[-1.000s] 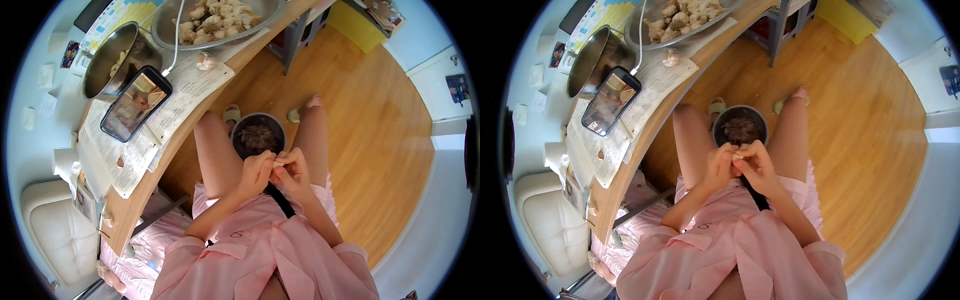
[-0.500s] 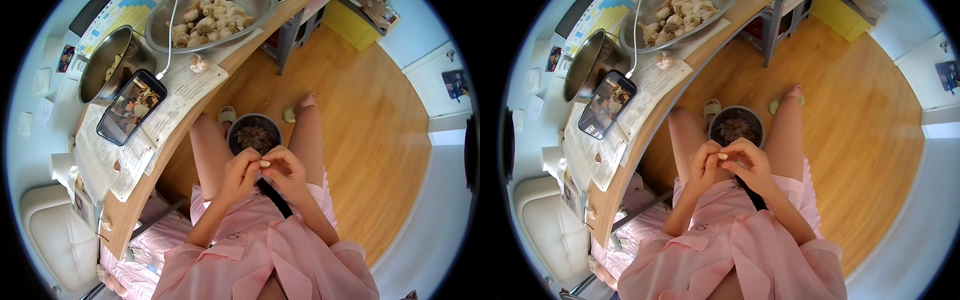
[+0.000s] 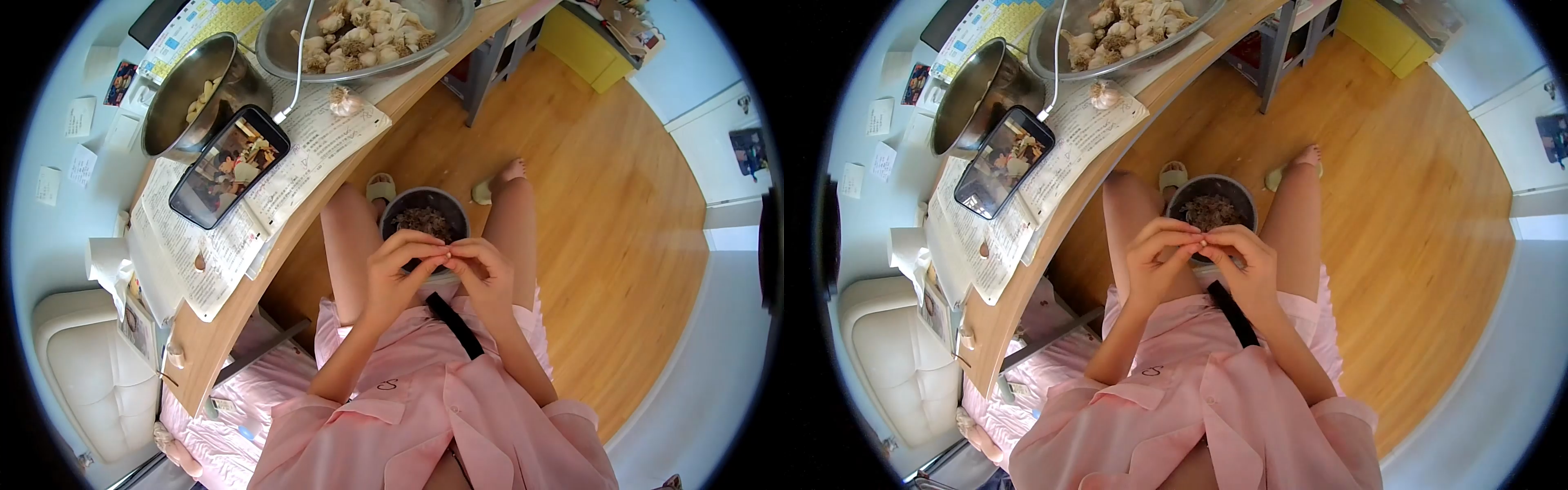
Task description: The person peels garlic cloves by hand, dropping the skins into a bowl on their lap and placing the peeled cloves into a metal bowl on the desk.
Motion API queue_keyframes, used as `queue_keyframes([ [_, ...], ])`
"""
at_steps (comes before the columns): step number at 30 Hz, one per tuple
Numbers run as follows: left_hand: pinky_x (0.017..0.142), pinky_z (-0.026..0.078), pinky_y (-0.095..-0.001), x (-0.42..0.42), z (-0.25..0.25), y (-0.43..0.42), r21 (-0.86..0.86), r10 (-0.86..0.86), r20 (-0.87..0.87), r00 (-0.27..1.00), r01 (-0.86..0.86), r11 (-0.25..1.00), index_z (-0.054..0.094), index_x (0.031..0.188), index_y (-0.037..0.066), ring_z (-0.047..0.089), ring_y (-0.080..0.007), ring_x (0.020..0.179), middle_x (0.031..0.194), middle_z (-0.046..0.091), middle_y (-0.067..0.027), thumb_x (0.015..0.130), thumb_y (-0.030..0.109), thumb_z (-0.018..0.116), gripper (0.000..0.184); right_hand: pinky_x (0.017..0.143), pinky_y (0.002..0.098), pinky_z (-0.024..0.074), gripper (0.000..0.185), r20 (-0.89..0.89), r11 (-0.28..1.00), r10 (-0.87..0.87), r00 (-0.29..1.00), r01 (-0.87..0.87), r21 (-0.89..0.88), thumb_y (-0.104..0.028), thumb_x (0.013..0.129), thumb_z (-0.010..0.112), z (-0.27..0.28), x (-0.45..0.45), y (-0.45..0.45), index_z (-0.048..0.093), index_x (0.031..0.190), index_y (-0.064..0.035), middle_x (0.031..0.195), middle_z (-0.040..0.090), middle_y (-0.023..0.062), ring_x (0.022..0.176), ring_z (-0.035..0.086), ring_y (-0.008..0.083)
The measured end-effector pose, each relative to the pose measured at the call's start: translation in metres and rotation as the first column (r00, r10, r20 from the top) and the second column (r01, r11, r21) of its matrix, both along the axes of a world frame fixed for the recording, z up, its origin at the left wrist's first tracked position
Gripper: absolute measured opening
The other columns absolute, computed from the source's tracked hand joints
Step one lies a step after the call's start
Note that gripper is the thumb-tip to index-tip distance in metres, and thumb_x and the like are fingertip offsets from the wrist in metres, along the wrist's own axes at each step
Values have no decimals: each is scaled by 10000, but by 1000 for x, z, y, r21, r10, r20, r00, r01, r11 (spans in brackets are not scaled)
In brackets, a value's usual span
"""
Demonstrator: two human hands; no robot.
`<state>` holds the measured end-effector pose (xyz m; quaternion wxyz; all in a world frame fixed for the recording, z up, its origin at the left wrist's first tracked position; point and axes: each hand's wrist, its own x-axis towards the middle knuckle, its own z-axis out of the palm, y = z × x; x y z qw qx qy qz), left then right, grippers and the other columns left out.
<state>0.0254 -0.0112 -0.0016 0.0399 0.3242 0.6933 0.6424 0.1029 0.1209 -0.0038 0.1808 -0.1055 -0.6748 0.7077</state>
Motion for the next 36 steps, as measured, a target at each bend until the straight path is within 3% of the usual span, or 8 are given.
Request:
queue_keyframes([
  [3, 729, 494, -248, 4, 2, 2, 66, -10, 193, 981, -3, 998, 646, 852, -24, 596, -175, 837, 917, 592, -110, 756, -71, 644, 107, 747, 240, 494, 118, -29, 999, 11, 1000, -13, -51, 17, 791, 643, -5, 0, -1, 615, 904, 39, 924, 605, 92, 858, 592, 143],
  [6, 734, 498, -248, 7, 1, 3, 118, -14, 280, 960, -20, 993, 637, 837, -33, 592, -167, 832, 917, 583, -107, 775, -71, 626, 74, 765, 238, 490, 107, -55, 993, 16, 998, -22, -119, 27, 789, 643, -8, -1, -3, 607, 889, 42, 928, 599, 95, 862, 589, 144],
  [9, 720, 505, -239, 10, 0, 5, 143, 9, 283, 959, -51, 988, 640, 878, -29, 595, -156, 849, 931, 578, -89, 782, -40, 633, 97, 765, 242, 490, 89, -52, 982, 9, 999, -18, -186, 36, 797, 634, -7, 0, -5, 597, 876, 51, 929, 586, 97, 860, 586, 147],
  [12, 723, 507, -235, 14, -2, 6, 158, 21, 310, 950, -73, 985, 632, 900, -30, 591, -152, 854, 936, 568, -88, 787, -48, 625, 114, 764, 244, 492, 74, -60, 933, -3, 998, -18, -360, 40, 804, 626, -7, 0, -7, 591, 868, 56, 928, 574, 96, 858, 588, 153],
  [15, 721, 507, -225, 12, -4, 8, 208, -23, 397, 918, -65, 976, 627, 914, -30, 589, -146, 851, 946, 565, -85, 792, -48, 621, 124, 764, 243, 493, 80, -84, 947, 8, 996, -35, -319, 43, 805, 624, -6, 0, -4, 596, 878, 59, 927, 569, 94, 853, 590, 152],
  [21, 719, 519, -229, -1, 1, 1, 123, -143, 299, 944, 110, 986, 637, 899, -31, 599, -148, 865, 954, 569, -86, 776, -64, 630, 127, 758, 245, 491, 111, -28, 982, 75, 997, -79, -170, 24, 794, 640, 2, 1, 5, 622, 900, 53, 915, 593, 94, 835, 599, 149],
  [24, 709, 526, -231, -2, 2, -3, 114, -143, 298, 944, 113, 987, 645, 888, -29, 606, -153, 862, 945, 574, -90, 769, -66, 638, 125, 750, 246, 489, 110, -1, 986, 72, 997, -71, -150, 14, 791, 646, 0, 2, 6, 634, 894, 51, 894, 615, 90, 830, 602, 145],
  [36, 695, 534, -228, -2, 6, -3, 131, -152, 463, 873, 102, 986, 616, 830, -43, 604, -141, 814, 906, 563, -86, 778, -49, 637, 56, 761, 246, 485, 124, 32, 948, 161, 986, -146, -284, 2, 799, 647, -5, 3, 10, 630, 914, 45, 889, 631, 82, 829, 607, 138],
])
